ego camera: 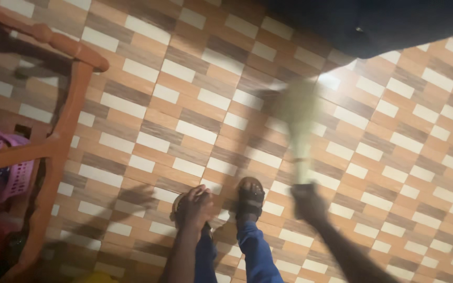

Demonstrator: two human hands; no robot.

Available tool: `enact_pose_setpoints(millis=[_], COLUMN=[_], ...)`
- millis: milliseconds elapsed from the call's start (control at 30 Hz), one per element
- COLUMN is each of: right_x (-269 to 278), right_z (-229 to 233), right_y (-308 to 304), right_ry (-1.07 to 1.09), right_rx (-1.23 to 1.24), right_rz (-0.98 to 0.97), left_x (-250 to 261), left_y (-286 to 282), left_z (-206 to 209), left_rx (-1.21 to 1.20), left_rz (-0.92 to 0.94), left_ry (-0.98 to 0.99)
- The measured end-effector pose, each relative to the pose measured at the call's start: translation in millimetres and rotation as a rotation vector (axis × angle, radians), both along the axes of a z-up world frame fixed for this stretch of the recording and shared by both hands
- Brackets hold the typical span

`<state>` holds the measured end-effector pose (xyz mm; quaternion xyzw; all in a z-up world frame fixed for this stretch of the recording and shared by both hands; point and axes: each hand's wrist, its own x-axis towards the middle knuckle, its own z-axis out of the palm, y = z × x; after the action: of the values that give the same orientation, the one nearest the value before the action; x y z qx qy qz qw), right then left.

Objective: The person sweeps a tiled floor by hand using a bundle of straw as a broom, moving debris across the room.

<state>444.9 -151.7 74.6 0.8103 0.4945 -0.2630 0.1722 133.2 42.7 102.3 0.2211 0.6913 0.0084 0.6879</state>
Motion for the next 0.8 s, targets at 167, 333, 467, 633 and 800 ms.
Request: enact_pose_setpoints(millis=[167, 333, 467, 633, 800], right_x=[-142.9, -133.9, -18.2, 152.7, 225.3], right_z=[27.7, 18.5, -4.8, 14.3, 31.6], right_y=[115.0, 136.8, 56.4, -41.7, -114.0], right_ry=[0.460, 0.497, 0.435, 0.050, -0.041], right_rx=[-0.116, -0.201, 0.075, -0.348, -0.265], right_rz=[-0.056, -0.162, -0.079, -0.729, -0.311], left_x=[36.4, 40.4, 37.3, 41.2, 27.6], left_y=[1.0, 3.3, -6.6, -27.2, -78.3], left_z=[30.3, -5.4, -13.7, -23.0, -45.7], left_rx=[0.286, 0.280, 0.243, 0.228, 0.307], left_rz=[-0.650, -0.262, -0.158, -0.119, -0.112], left_ry=[0.389, 0.049, -0.005, 0.000, -0.003])
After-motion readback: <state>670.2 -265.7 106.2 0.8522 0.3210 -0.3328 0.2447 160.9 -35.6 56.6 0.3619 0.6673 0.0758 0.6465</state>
